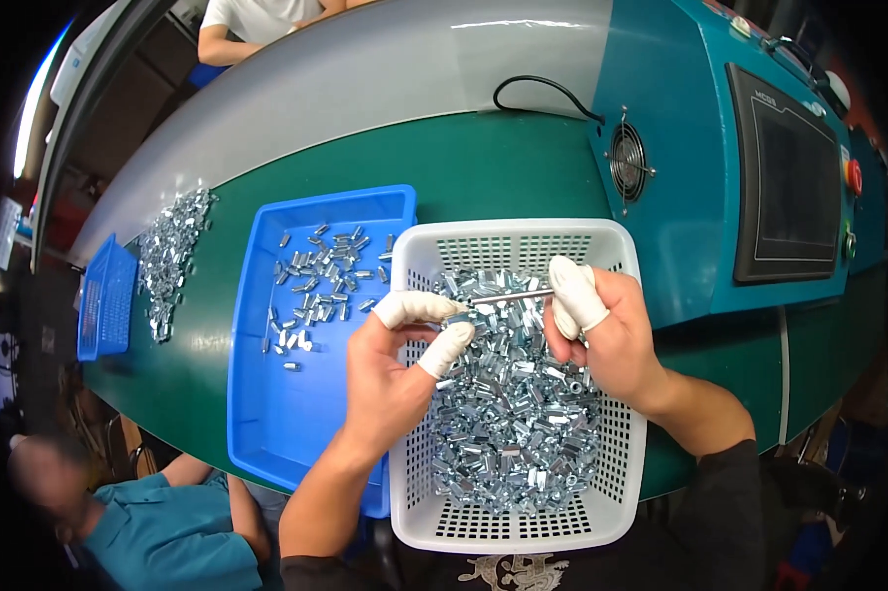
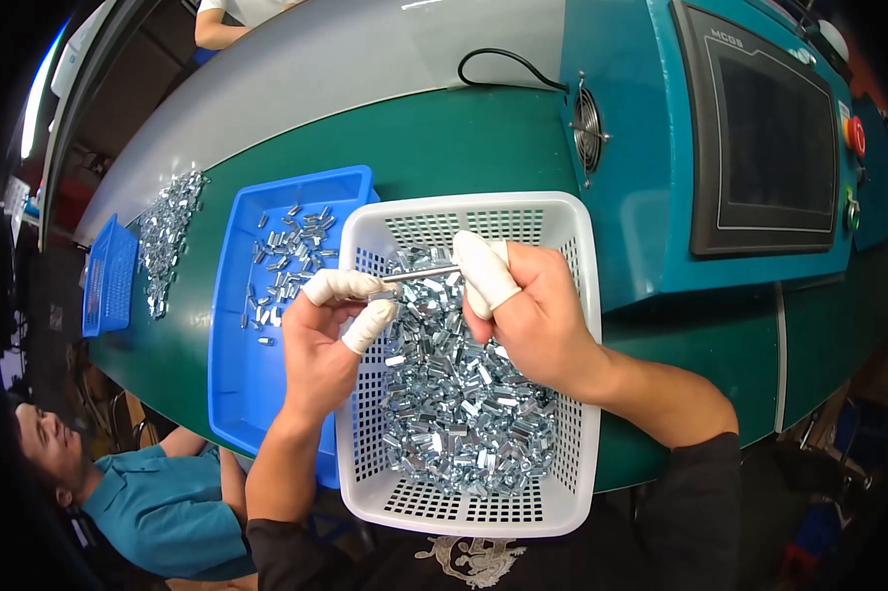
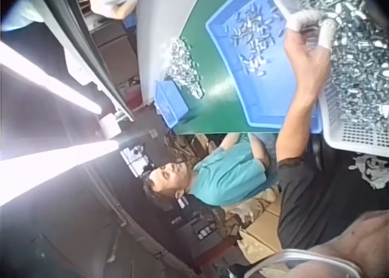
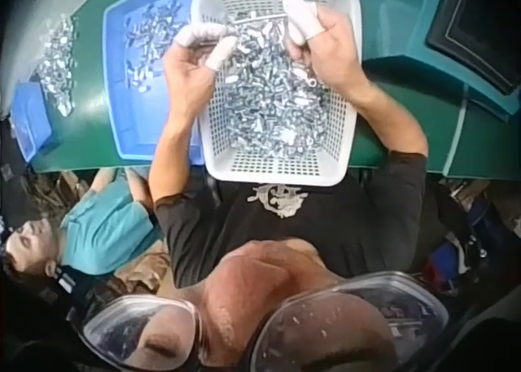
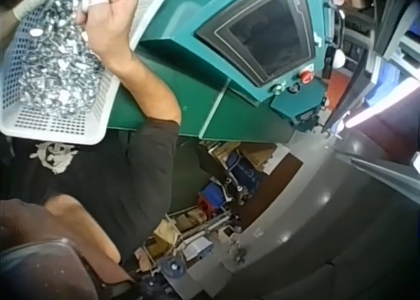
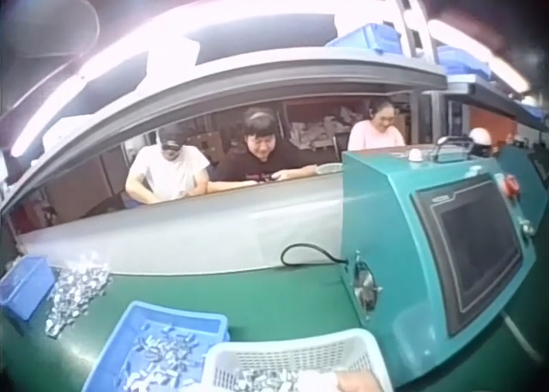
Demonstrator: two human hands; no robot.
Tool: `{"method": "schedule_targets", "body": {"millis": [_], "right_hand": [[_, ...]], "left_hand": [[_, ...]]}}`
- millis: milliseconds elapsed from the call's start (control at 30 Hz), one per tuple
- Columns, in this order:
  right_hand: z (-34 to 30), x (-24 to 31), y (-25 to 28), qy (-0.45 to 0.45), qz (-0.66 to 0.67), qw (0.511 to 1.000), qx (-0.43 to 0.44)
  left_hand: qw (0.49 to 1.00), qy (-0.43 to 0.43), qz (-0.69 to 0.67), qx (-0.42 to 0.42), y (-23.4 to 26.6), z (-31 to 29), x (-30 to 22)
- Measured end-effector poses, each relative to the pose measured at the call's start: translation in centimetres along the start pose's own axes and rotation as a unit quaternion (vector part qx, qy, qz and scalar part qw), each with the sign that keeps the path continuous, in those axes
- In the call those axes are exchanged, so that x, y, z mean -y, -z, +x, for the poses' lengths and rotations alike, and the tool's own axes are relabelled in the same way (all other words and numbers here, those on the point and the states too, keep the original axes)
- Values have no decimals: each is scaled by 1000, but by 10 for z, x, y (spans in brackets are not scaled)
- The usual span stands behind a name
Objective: Sorting and inspecting small metal components from a white mesh basket into a blue plastic tray.
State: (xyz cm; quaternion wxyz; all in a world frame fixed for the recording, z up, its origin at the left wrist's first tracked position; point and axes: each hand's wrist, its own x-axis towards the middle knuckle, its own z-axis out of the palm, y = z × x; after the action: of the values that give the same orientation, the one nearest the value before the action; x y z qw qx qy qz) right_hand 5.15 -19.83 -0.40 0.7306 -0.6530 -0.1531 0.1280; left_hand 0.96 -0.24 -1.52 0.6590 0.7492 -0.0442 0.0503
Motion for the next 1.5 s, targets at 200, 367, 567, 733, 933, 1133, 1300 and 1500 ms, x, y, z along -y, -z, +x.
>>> {"method": "schedule_targets", "body": {"millis": [200, 367, 567, 733, 933, 1133, 1300, 1500], "right_hand": [[0, 2, -5, -12, -11, 1000, 13], [-4, 4, -5, 13, -3, 999, 46], [-4, 5, -8, -15, -28, 998, 49], [-4, -1, -8, -45, -52, 997, 43], [-8, -1, -5, -39, -76, 993, 85], [-8, 5, -8, -14, -69, 995, 75], [-5, -2, -11, -8, -81, 994, 70], [-10, 5, -12, -12, -90, 993, 79]], "left_hand": [[997, -12, -66, -39, -2, -6, -3], [999, -31, 29, -4, -5, -5, -8], [972, -160, 167, -29, -4, -1, -4], [949, -198, 244, -28, 0, -4, -5], [989, -103, 106, -3, -10, -10, -5], [997, -51, 10, 50, -10, -15, -7], [998, 25, -41, 30, -13, -17, -9], [996, 16, -90, -3, -14, -20, -7]]}}
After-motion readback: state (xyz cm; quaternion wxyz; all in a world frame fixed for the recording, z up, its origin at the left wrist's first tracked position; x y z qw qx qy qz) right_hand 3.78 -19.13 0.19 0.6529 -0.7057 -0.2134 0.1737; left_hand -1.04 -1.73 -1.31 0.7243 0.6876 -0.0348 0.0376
